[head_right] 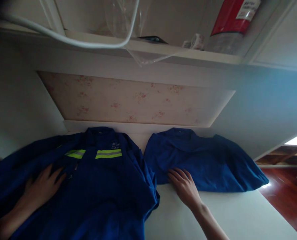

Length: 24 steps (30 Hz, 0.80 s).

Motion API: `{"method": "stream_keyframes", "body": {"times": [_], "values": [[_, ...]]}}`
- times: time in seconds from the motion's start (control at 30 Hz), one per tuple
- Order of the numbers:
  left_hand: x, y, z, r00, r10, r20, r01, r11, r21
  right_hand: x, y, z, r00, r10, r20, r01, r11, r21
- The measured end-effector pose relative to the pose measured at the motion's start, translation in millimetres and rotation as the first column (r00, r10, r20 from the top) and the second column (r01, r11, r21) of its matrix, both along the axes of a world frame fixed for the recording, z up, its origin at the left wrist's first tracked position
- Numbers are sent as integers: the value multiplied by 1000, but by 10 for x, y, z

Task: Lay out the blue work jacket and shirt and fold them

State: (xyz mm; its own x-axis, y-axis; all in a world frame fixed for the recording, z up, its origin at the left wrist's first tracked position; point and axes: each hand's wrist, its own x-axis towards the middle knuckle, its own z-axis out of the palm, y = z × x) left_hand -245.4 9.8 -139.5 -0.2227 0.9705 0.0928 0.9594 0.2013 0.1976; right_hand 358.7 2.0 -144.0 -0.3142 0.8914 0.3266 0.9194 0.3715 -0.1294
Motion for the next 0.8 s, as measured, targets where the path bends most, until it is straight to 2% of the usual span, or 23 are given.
{"method": "stream_keyframes", "body": {"times": [0.07, 0.13, 0.23, 0.3, 0.33, 0.37, 0.4, 0.47, 0.53, 0.57, 0.6, 0.63, 0.67, 0.7, 0.73, 0.77, 0.8], "values": [[148, -120, 85, 997, -44, 63, 43, 999, 9, 35, 136, 70, 974, -157, -165, 162, 987, 14], [417, -280, 233, 959, -106, 263, 102, 994, 27, 103, 239, 215, 880, -370, -298, 400, 915, 46], [998, -508, 506, 758, -103, 644, 151, 988, -19, 217, 358, 538, 696, -573, -433, 659, 749, 67], [1405, -576, 637, 562, -36, 826, 217, 971, -105, 255, 383, 757, 606, -624, -493, 741, 668, 64], [1593, -573, 670, 475, 3, 880, 256, 956, -142, 250, 366, 853, 578, -628, -521, 759, 649, 59], [1767, -547, 681, 410, 35, 912, 291, 942, -167, 224, 323, 939, 570, -616, -544, 756, 652, 54], [1928, -501, 673, 370, 51, 928, 317, 932, -177, 176, 252, 1018, 585, -580, -567, 730, 681, 58], [2211, -370, 623, 335, 20, 942, 343, 929, -142, 15, 28, 1164, 689, -422, -589, 578, 810, 97], [2440, -225, 569, 313, -52, 948, 346, 936, -62, -192, -269, 1308, 836, -182, -517, 250, 966, 64], [2530, -160, 550, 298, -97, 949, 348, 937, -13, -288, -419, 1373, 888, -55, -457, 40, 998, -42], [2599, -104, 536, 287, -143, 947, 356, 934, 33, -359, -552, 1423, 913, 61, -402, -157, 965, -211], [2646, -59, 526, 280, -189, 941, 368, 927, 76, -390, -656, 1449, 919, 144, -367, -293, 872, -392], [2669, -26, 516, 280, -228, 932, 381, 918, 110, -370, -719, 1442, 921, 170, -351, -345, 776, -527], [2669, -6, 505, 287, -258, 922, 392, 910, 132, -288, -738, 1396, 929, 132, -347, -326, 738, -591], [2648, 0, 493, 304, -276, 912, 397, 907, 142, -143, -714, 1310, 937, 38, -346, -247, 774, -583], [2610, -8, 482, 331, -282, 900, 392, 909, 140, 58, -654, 1189, 932, -105, -346, -94, 853, -514], [2560, -30, 477, 367, -278, 888, 375, 918, 132, 303, -568, 1042, 889, -276, -366, 119, 910, -398]]}}
